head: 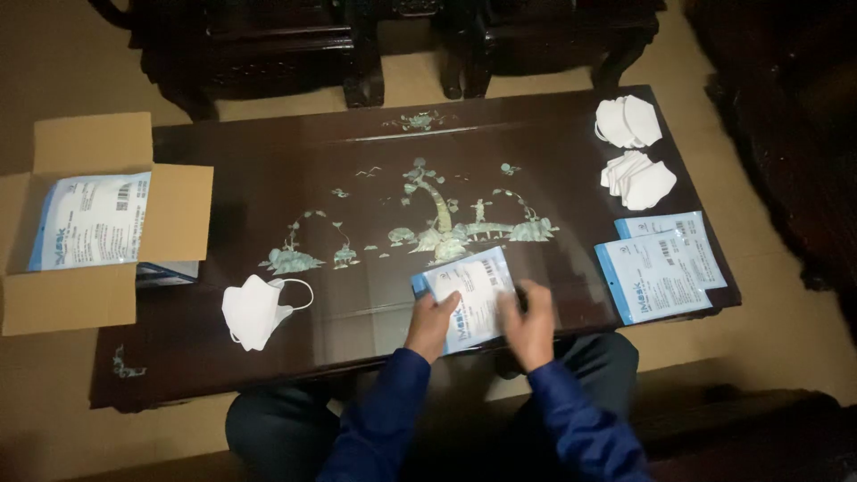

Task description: The person sits on the floor and repeatedly picks up a white face mask, places it into a blue and white sealed pouch, and sets the pouch aside. The person handles multiple masks and pouches, stacking the filled pouches on the table.

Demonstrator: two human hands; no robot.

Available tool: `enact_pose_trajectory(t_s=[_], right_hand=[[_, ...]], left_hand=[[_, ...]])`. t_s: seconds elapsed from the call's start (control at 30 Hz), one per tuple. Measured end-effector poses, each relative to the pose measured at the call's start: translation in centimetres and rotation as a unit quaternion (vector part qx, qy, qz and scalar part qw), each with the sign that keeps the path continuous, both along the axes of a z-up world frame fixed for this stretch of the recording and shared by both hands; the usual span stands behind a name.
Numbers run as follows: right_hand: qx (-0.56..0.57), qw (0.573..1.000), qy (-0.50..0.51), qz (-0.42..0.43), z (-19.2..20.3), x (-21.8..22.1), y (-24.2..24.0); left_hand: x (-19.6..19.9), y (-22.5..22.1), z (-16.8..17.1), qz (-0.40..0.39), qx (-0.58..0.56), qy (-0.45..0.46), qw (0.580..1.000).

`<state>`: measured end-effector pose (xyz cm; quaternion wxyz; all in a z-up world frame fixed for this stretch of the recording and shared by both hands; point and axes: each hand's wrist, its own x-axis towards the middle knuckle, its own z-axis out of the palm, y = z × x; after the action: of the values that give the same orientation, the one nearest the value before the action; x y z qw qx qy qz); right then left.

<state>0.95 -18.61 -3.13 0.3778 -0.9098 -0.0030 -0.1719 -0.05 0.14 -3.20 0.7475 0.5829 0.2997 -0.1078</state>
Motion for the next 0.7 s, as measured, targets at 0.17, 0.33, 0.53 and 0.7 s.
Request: enact_pose_trajectory(t_s=[0.17, 0.33, 0.53, 0.7], right_hand=[[0.268, 0.936, 0.228, -0.018, -0.1, 2.1, -0.6], [0.375, 0.892, 0.252, -0.010, -3.3, 3.2, -0.1], [0.348, 0.906, 0.239, -0.033, -3.9, 3.6, 0.6], [-0.027, 0.997, -0.053, 0.047, 0.9, 2.3, 2.2]], left_hand=[[-0.2, 0.7, -3.0, 0.042, 0.044, -0.029, 0.998], [-0.3, 0.7, -4.0, 0.076, 0.098, -0.011, 0.992], [0.4, 1.5, -10.7, 0.056, 0.139, 0.005, 0.989], [1.4, 1.2, -3.3, 0.075, 0.164, -0.025, 0.983]])
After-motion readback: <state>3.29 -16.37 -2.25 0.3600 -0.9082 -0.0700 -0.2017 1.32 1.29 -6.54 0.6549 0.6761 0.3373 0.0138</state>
